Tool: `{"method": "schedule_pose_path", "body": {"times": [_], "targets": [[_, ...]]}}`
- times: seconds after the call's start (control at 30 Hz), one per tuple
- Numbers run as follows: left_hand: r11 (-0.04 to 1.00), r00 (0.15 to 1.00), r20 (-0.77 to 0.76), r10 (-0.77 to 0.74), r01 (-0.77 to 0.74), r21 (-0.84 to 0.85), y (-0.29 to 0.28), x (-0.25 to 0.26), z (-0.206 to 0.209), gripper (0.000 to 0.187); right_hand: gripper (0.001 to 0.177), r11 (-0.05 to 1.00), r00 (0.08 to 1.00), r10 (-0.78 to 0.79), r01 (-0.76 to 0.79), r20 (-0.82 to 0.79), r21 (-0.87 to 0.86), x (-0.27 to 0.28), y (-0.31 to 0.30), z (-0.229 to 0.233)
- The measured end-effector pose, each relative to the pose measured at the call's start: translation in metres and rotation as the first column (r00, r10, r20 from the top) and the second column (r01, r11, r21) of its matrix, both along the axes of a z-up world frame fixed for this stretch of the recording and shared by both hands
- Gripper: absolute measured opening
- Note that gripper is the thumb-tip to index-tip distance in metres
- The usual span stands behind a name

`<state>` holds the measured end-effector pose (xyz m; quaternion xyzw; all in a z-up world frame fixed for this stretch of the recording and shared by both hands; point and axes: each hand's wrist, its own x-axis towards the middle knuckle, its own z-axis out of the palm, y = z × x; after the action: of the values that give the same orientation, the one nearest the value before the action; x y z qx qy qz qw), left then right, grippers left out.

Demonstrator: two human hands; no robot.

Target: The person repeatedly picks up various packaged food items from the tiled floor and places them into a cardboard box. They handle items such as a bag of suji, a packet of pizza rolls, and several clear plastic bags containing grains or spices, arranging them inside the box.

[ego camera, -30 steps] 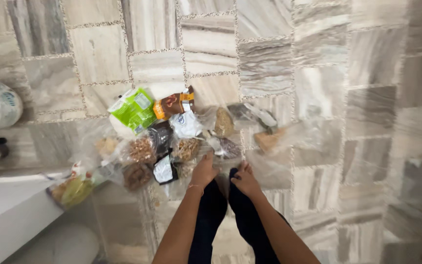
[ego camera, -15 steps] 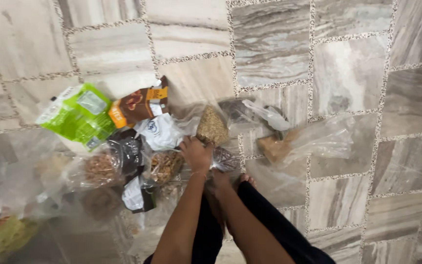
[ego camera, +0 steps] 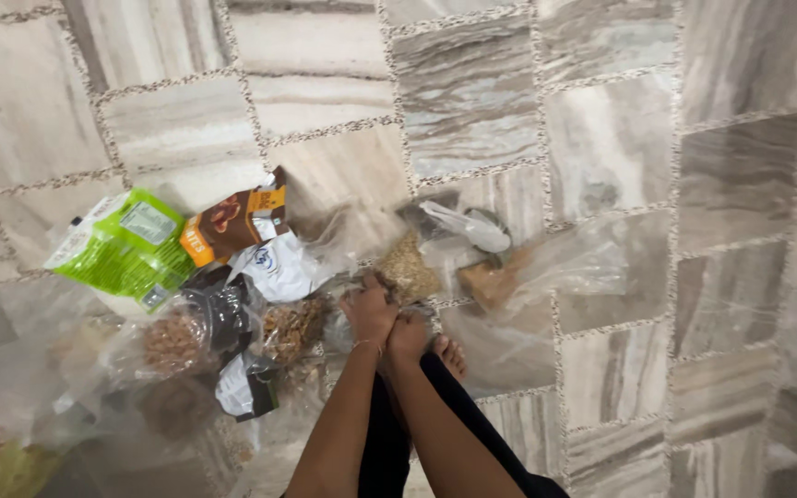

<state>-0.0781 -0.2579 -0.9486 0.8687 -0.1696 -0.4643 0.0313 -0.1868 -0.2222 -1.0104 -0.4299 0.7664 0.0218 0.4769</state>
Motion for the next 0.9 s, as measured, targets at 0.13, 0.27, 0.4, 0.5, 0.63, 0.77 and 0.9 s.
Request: {"method": "schedule_pose_path", "body": {"times": [0.13,0.27,0.4,0.5,0.63,0.77,0.9], "targets": [[0.987,0.99,0.023,0.143,-0.14,-0.079,0.004,-0.02,-0.014,0.083,0.033,1.0,0.997,-0.01,0.009,0.078,0.016,-0.021,-0.005,-0.005],[0.954,0.951,-0.104,0.29,-0.296,-0.041,0.01,-0.015,-0.031,0.074,0.029,0.99,0.994,0.109,-0.108,0.01,-0.088,-0.022,0.001,-0.032],[0.976,0.975,-0.068,0.213,-0.215,-0.021,0.011,-0.001,-0.025,0.07,0.031,0.973,0.978,0.206,-0.207,-0.022,-0.098,-0.018,0.005,-0.031],[0.977,0.975,-0.082,0.208,-0.21,-0.028,-0.001,0.007,-0.007,0.062,0.032,0.963,0.964,0.264,-0.266,-0.037,-0.05,-0.014,-0.013,-0.005],[0.953,0.954,-0.171,0.248,-0.271,-0.133,-0.011,0.008,0.046,0.045,0.027,0.837,0.872,0.488,-0.454,0.04,-0.305,-0.024,-0.052,0.083],[0.799,0.872,-0.276,0.404,-0.483,-0.358,-0.011,0.018,0.139,0.04,0.023,0.621,0.68,0.732,-0.641,0.042,-0.452,-0.046,-0.079,0.218],[0.741,0.821,-0.193,0.538,-0.569,-0.357,-0.021,0.056,0.266,0.038,0.024,0.568,0.573,0.815,-0.758,0.09,-0.32,0.007,-0.122,0.33]]}}
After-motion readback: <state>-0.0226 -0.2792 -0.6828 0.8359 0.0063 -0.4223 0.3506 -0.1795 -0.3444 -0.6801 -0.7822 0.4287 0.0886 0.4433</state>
